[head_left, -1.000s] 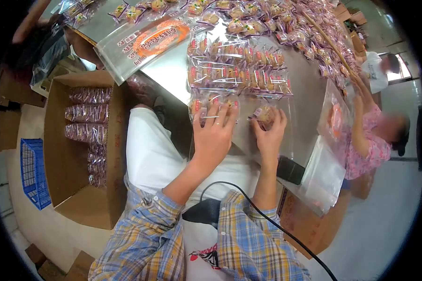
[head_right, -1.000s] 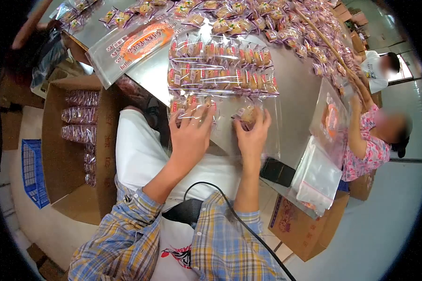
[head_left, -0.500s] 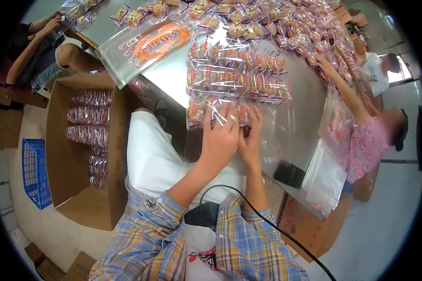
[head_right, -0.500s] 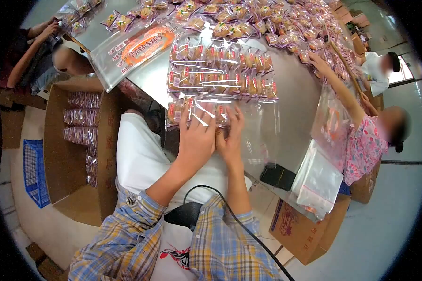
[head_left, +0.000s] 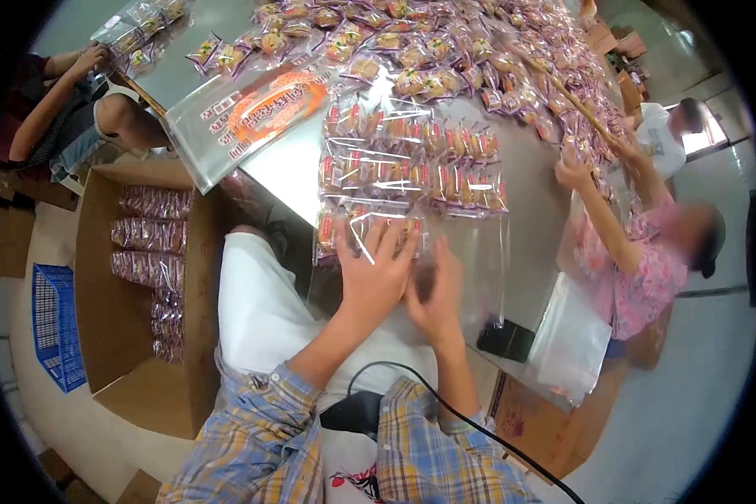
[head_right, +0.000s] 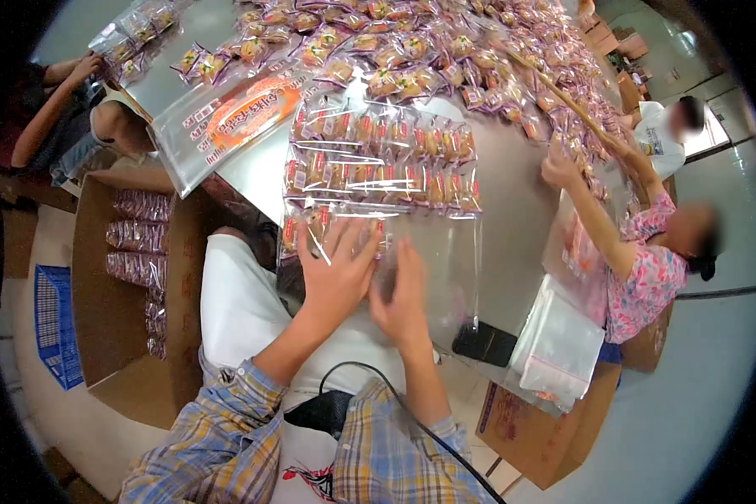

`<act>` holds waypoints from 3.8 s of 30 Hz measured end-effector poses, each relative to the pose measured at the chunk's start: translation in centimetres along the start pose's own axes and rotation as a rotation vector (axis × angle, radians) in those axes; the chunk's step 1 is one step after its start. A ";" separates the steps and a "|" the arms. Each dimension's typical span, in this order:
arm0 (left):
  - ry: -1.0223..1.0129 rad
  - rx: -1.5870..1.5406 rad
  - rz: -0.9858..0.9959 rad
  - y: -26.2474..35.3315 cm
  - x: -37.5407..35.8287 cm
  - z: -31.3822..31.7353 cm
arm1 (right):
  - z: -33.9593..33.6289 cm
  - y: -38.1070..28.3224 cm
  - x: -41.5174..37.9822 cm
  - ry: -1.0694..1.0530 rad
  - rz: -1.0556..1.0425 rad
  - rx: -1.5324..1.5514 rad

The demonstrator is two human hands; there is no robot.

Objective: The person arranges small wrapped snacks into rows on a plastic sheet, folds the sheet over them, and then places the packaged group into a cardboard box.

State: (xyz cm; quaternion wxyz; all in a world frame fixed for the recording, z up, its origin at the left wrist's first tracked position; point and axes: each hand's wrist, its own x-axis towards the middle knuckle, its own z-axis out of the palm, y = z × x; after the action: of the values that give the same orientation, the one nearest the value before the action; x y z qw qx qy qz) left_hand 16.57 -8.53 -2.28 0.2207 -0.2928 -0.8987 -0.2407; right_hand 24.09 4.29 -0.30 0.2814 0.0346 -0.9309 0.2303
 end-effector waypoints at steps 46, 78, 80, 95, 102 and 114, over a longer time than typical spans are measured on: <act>0.030 0.047 0.135 -2.2 -1.2 1.9 | -6.4 9.4 15.3 0.072 0.476 1.845; -0.166 -0.070 0.229 -1.9 2.0 -2.0 | -3.6 1.8 -2.2 -0.210 0.218 0.007; -0.146 -0.090 0.198 -1.5 2.3 -2.4 | -3.0 1.6 -2.0 -0.095 0.272 -0.075; -0.076 -0.017 0.206 -2.0 1.1 -1.3 | -0.2 0.3 -2.1 0.192 0.461 0.200; -0.034 -0.160 0.229 -1.7 1.2 -1.8 | 2.3 -0.7 -0.9 0.192 0.601 1.034; -0.071 -0.264 0.233 -2.6 2.2 -2.6 | 4.6 2.2 0.7 0.305 0.721 0.933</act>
State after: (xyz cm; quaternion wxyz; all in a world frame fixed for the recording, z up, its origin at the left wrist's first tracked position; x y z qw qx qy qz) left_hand 13.97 -10.86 0.18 0.1747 -0.4299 -0.8264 -0.3189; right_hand 20.73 4.29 -4.19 0.2709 -0.1967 -0.6339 0.6972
